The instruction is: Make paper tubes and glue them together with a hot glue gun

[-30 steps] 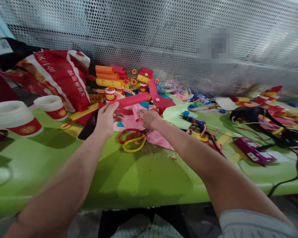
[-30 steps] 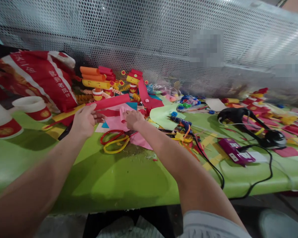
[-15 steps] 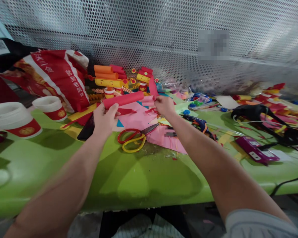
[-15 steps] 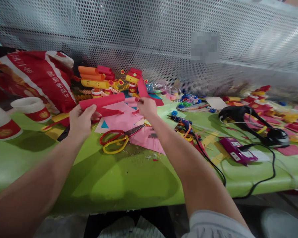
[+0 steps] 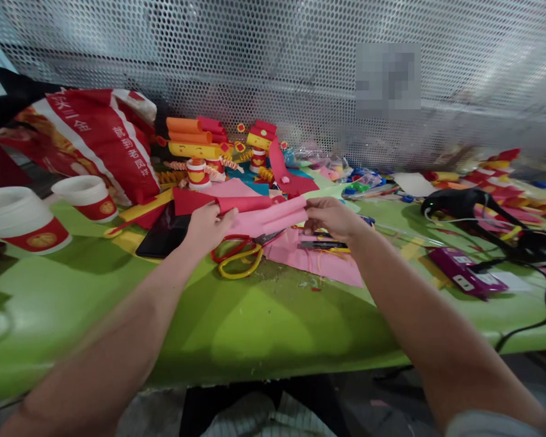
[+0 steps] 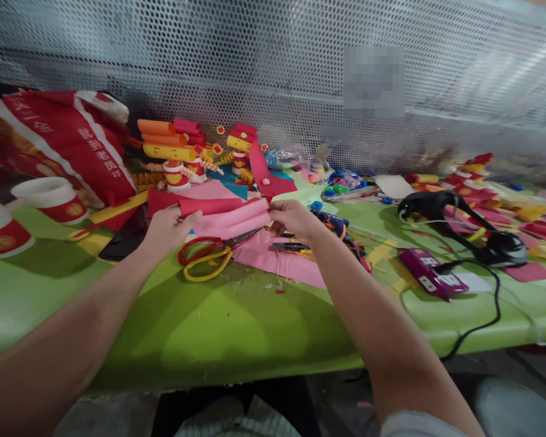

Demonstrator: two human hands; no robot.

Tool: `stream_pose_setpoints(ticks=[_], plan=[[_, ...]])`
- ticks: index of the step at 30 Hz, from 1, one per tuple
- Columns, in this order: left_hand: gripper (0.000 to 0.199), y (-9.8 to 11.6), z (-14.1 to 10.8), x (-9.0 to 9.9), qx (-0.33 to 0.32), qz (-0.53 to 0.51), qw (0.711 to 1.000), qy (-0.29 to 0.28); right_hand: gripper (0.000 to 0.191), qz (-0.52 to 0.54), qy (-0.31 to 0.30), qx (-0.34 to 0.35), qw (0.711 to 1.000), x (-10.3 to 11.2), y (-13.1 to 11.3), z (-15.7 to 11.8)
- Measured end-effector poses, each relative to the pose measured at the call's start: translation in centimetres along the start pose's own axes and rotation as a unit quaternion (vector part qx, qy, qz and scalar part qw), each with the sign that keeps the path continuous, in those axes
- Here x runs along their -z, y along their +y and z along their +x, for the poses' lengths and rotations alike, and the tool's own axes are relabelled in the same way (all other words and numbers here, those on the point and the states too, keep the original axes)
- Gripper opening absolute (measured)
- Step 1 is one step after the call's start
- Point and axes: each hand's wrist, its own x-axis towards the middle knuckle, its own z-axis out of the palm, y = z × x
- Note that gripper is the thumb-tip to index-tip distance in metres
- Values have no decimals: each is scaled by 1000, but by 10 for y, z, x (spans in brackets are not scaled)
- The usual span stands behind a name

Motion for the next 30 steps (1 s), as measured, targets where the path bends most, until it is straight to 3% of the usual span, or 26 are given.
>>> stream_pose_setpoints(ticks=[4, 7, 10, 15, 19, 21, 26, 30], plan=[[39, 6, -5, -9, -65, -59, 992, -88, 9, -67, -58, 17, 996, -7, 5, -5], [30, 13, -9, -14, -71, -49, 989, -122, 5, -73, -78, 19, 994, -15, 5, -8], [21, 20, -13, -17, -31, -62, 991, -112, 8, -19, -48, 16, 999, -21, 5, -10], [26, 25, -16, -22, 74, -226, 969, -66, 32, 89, 19, 42, 995, -26, 11, -15], [30, 25, -16, -29, 114, -394, 912, 13, 38, 21, 16, 58, 998, -36, 19, -19], [33, 28, -18, -30, 111, -422, 899, 25, 38, -19, 7, 75, 997, -45, 22, -21], [29, 37, -24, -28, 107, -362, 926, -23, 34, -21, -2, 96, 995, -61, 22, -25], [30, 35, -21, -27, 158, -415, 895, -45, 24, -70, 58, 138, 986, -42, 15, -26]])
